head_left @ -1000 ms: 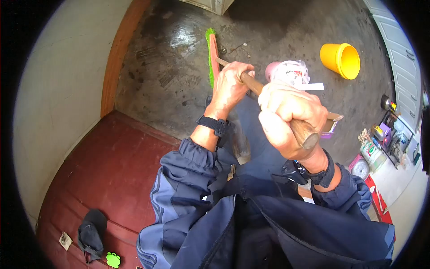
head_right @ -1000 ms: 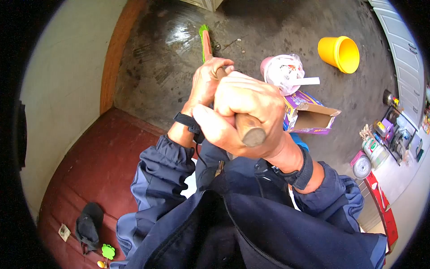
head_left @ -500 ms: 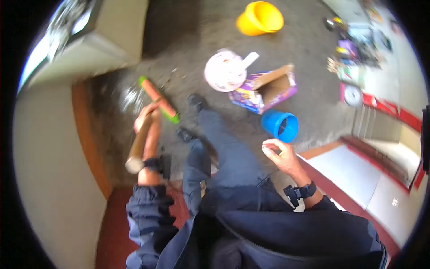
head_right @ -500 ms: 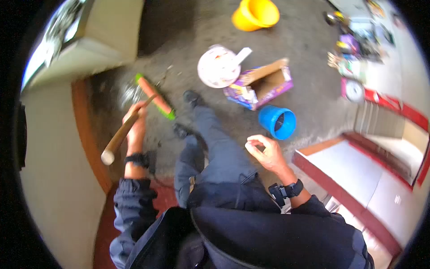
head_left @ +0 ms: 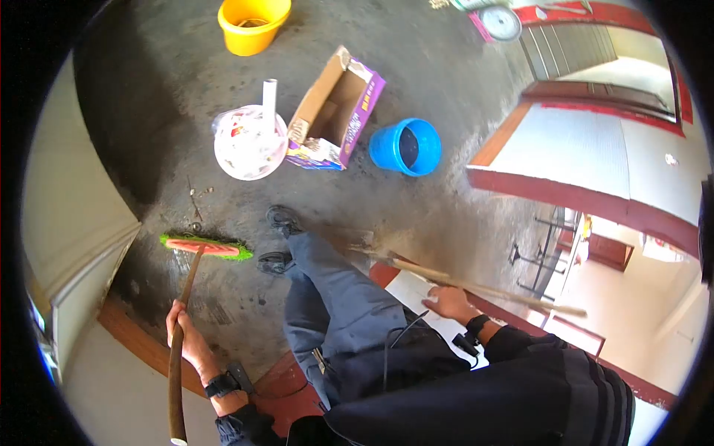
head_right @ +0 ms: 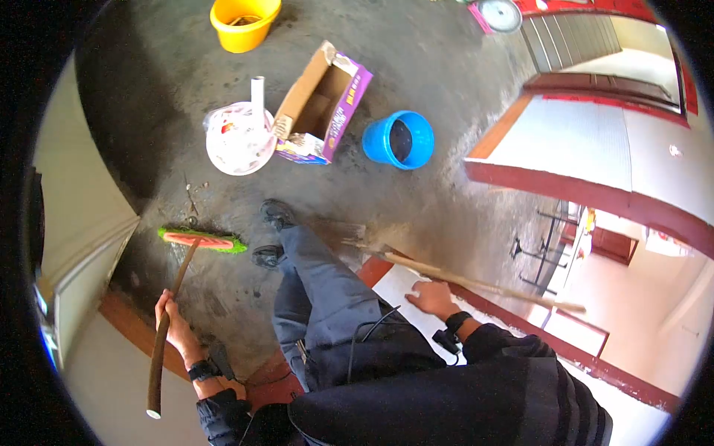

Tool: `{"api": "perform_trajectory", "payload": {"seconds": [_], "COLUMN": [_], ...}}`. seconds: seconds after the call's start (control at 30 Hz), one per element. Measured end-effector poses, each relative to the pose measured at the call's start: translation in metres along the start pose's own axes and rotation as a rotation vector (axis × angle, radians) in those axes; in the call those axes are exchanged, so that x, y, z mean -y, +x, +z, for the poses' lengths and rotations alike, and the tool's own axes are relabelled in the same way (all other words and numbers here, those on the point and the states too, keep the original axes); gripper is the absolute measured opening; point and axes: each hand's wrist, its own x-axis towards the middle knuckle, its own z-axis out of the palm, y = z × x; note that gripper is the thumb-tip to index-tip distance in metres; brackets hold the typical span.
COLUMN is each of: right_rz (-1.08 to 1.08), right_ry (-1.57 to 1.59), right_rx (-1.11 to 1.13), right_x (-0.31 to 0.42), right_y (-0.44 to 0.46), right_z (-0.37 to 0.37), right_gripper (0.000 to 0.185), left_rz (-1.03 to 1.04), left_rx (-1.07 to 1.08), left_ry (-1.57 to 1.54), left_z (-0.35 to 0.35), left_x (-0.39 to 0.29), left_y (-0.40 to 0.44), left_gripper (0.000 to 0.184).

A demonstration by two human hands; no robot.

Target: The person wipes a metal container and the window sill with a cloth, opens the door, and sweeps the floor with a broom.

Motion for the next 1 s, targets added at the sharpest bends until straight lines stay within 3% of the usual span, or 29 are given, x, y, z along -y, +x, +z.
{"api": "perform_trajectory", "payload": {"seconds": [0.07,0.13,0.2,0.3,0.4,0.57,0.67,0.9,1.0], "right_rz": [0.034,0.17,0.342,0.369,0.263,0.248,0.15,-0.085,-0.063], "right_ry": [-0.053,-0.082,-0.187,0.022,0.097,0.29,0.397,0.404,0.349], "right_rx": [-0.174,0.031,-0.096,-0.045,-0.182,-0.042,-0.079,-0.277,-0.164], "right_x": [-0.031,-0.067,-0.102,-0.106,-0.096,-0.065,-0.061,-0.054,-0.021], "right_y": [-0.005,-0.005,-0.004,-0.007,-0.023,-0.035,-0.025,0.025,0.031], "right_z": [0.005,-0.014,0.002,0.019,0.083,0.099,0.081,0.029,-0.007], "right_gripper": [0.047,0.062,0.062,0.068,0.068,0.061,0.051,0.045,0.044], "left_rz": [-0.051,-0.112,-0.116,-0.154,-0.196,-0.156,-0.164,-0.094,-0.101], "left_rx": [-0.003,-0.005,0.003,0.011,0.013,0.055,0.03,-0.014,-0.04], "left_ry": [0.033,0.03,0.017,0.075,0.09,0.108,0.155,0.083,0.117], "left_z": [0.0,0.006,0.011,0.008,0.015,0.025,0.016,0.014,0.012], "left_x": [-0.003,-0.021,-0.024,-0.038,-0.043,-0.048,-0.045,-0.04,-0.037], "left_y": [0.005,0.004,0.006,0.003,0.016,0.012,0.011,-0.021,-0.023], "left_gripper": [0.021,0.021,0.02,0.022,0.024,0.023,0.02,0.019,0.018]}}
